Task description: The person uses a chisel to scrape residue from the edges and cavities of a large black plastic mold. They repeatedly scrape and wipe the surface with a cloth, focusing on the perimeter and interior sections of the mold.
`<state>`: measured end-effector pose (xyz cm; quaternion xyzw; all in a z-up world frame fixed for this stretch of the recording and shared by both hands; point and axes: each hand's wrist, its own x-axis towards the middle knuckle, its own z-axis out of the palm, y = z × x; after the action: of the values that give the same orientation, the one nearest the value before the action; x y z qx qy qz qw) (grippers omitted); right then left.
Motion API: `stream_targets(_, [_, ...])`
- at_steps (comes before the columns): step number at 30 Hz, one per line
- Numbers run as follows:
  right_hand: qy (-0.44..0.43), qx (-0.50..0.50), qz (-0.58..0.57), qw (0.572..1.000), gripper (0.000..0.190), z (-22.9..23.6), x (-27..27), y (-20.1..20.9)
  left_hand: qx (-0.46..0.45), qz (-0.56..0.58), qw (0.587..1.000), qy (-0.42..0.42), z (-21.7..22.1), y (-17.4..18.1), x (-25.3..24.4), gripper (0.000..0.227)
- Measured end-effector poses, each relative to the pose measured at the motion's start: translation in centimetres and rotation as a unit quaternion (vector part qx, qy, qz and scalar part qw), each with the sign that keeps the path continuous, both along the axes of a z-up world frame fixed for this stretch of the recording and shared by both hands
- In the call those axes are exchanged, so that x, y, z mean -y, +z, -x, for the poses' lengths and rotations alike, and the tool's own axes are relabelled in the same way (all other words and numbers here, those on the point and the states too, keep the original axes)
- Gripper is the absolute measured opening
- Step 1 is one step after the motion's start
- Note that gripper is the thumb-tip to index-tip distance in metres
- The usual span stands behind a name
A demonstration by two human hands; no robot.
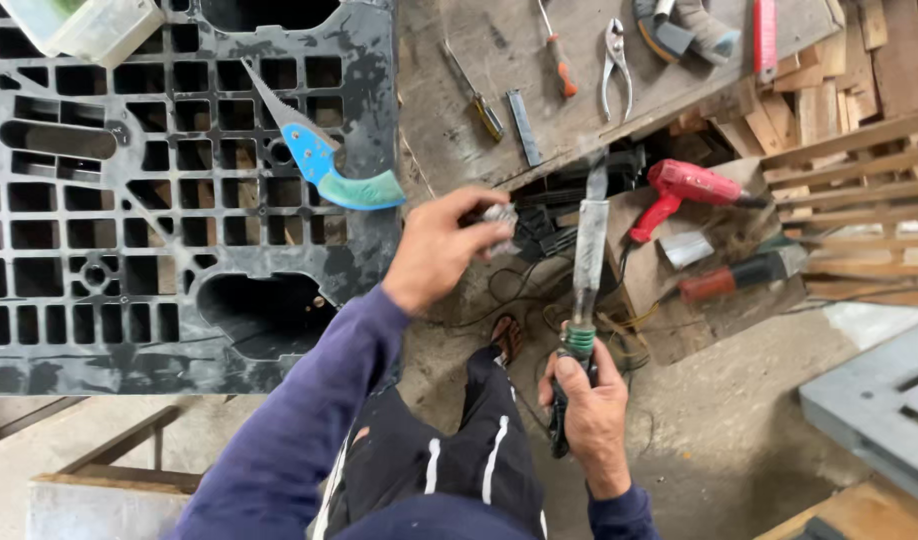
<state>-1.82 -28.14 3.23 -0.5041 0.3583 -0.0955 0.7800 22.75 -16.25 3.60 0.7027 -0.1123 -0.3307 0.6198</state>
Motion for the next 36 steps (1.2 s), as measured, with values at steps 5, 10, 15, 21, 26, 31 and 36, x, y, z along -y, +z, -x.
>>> stream_targets(5, [-0.020, 0.027, 0.043, 0.999, 0.051, 1.6, -5.2, 1.2, 0.083, 0.033, 0.994, -0.056, 3.7, 4.0, -11.0, 0.021])
stream_targets(10, [-0.106, 0.084, 0.055, 0.989, 0.053, 2.6, -16.9, 0.4, 0.318, -0.017, 0.915, -0.250, 3.3, 3.3, -18.9, 0.031])
stream_targets(15, [-0.216, 0.071, 0.048, 0.973, 0.037, 3.5, -29.8, -0.1, 0.421, 0.027, 0.842, -0.337, 4.1, 1.2, -23.4, 0.039])
stream_targets(21, [-0.323, 0.026, 0.018, 0.946, 0.033, 5.3, -36.7, 1.6, 0.518, 0.039, 0.743, -0.423, 2.8, 2.0, -23.2, 0.044])
stream_targets(26, [-0.339, 0.017, 0.014, 0.941, 0.031, 7.3, -38.6, 2.2, 0.473, 0.069, 0.777, -0.410, 3.3, 2.0, -21.1, 0.027])
stream_targets(31, [-0.335, 0.027, 0.007, 0.942, 0.035, 8.3, -39.2, 2.1, 0.593, -0.010, 0.626, -0.507, 5.3, 1.8, -18.9, 0.032])
stream_targets(36, [-0.338, 0.044, -0.008, 0.940, 0.040, 8.7, -40.2, 1.3, 0.450, -0.002, 0.767, -0.457, 4.4, 2.6, -17.4, 0.014])
